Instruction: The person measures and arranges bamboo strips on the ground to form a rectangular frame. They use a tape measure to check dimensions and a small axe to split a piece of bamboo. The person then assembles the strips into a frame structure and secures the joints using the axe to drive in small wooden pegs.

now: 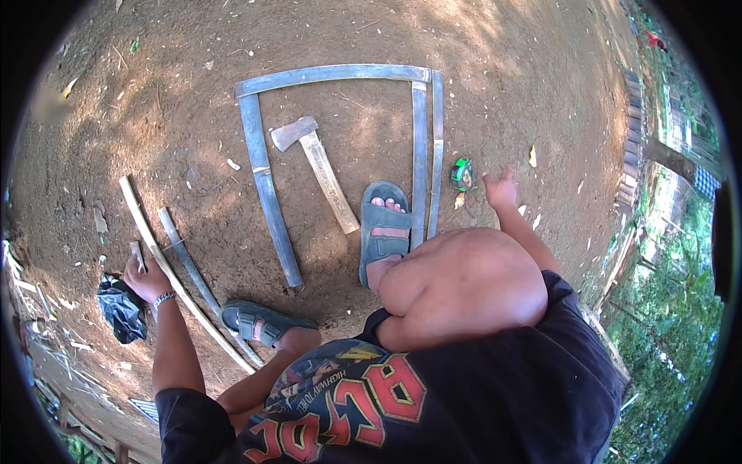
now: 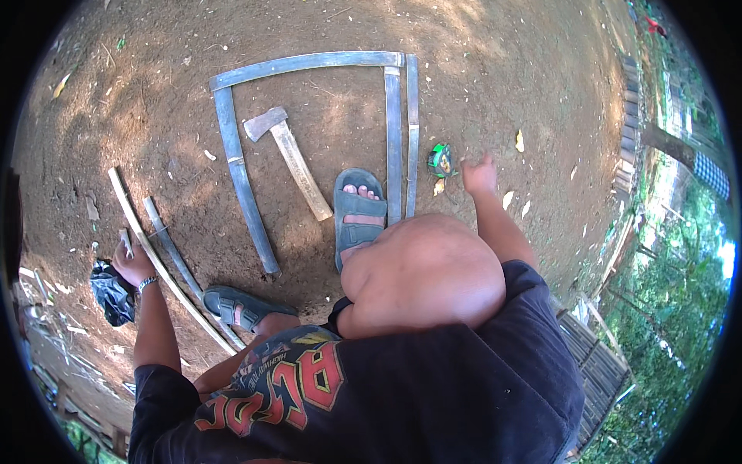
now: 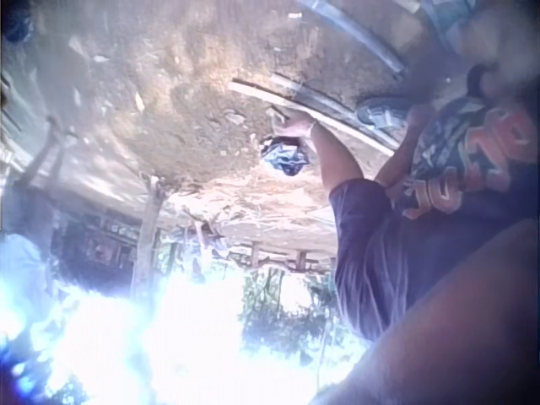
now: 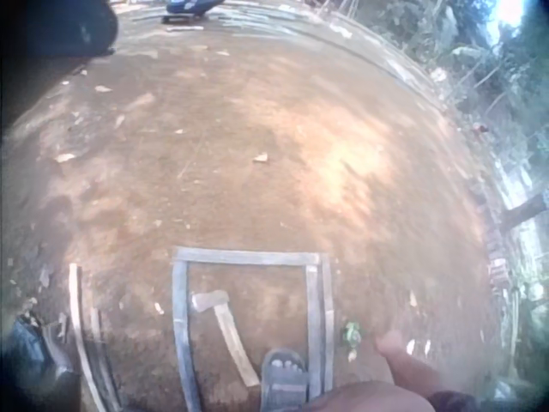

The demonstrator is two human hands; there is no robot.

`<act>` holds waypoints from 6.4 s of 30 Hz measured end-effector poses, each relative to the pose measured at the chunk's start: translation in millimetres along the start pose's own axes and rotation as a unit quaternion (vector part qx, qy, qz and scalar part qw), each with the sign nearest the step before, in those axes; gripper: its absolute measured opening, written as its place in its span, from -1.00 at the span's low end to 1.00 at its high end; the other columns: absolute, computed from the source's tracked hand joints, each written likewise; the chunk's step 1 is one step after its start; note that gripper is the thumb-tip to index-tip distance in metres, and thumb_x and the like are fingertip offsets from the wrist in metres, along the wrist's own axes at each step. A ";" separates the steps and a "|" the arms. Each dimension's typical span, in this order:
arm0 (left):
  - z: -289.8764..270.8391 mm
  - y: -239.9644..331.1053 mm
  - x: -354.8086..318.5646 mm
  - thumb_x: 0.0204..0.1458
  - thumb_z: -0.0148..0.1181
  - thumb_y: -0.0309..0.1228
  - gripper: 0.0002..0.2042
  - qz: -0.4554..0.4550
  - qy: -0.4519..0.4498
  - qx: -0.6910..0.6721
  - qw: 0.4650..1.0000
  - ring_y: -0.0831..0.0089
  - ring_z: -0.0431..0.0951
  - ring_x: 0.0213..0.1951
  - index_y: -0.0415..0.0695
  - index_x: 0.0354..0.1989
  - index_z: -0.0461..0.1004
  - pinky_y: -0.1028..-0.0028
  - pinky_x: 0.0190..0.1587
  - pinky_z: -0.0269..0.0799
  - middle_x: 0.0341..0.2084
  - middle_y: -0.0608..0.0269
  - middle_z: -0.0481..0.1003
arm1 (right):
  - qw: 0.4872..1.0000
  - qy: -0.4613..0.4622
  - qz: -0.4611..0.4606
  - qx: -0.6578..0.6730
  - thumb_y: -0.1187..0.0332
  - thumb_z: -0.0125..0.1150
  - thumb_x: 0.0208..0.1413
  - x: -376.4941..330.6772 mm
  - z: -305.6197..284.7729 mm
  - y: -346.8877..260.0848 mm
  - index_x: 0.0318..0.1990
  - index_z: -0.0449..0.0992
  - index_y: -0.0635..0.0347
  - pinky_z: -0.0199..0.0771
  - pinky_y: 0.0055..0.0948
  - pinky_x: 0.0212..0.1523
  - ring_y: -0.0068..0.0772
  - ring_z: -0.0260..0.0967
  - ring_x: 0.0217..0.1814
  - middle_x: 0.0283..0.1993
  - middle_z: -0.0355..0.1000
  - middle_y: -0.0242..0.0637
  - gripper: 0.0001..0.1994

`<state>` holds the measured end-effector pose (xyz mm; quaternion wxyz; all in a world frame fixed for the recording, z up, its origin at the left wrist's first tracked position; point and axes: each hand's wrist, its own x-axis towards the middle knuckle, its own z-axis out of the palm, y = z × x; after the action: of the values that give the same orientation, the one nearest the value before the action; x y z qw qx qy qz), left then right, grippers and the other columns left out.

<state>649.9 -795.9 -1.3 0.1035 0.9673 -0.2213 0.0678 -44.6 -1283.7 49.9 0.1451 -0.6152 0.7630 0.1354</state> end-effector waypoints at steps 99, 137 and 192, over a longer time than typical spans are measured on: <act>-3.9 271.7 -107.0 0.18 0.26 -0.32 -0.83 -0.184 -0.621 -0.411 0.642 0.61 0.51 -0.36 -0.14 -0.18 0.52 0.54 -0.31 0.50 -0.39 0.36 0.54 | 0.676 -0.496 -0.522 -0.157 0.07 0.40 -0.09 -121.3 0.5 -248.7 0.33 0.18 0.01 0.37 -0.09 0.17 0.13 0.36 0.18 0.12 0.40 0.05 -0.20; -8.9 318.3 -107.9 0.20 0.18 -0.16 -0.73 0.055 -0.661 -0.334 0.670 0.61 0.48 -0.48 -0.08 -0.13 0.61 0.48 -0.35 0.41 -0.49 0.39 0.57 | 0.674 -0.499 -0.544 0.011 0.13 0.41 -0.11 -121.7 39.9 -237.6 0.35 0.12 0.10 0.42 -0.23 0.12 -0.02 0.44 0.11 0.07 0.44 0.04 -0.15; -48.2 149.4 -79.6 0.02 0.27 -0.25 -0.52 -0.127 -0.254 -0.274 0.919 0.04 0.45 0.11 -0.15 0.13 0.45 0.23 0.21 0.37 0.04 -0.04 0.44 | 0.793 -0.486 -0.366 -0.021 0.56 0.10 0.19 -108.9 23.1 -218.4 -0.05 0.55 0.32 0.30 -0.56 -0.47 -0.67 0.30 -0.50 -0.47 0.46 -0.44 -0.79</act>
<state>508.6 -883.5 56.9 0.3129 0.9056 -0.1256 -0.2574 192.1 -1221.9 64.7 0.5225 -0.7046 0.3066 0.3694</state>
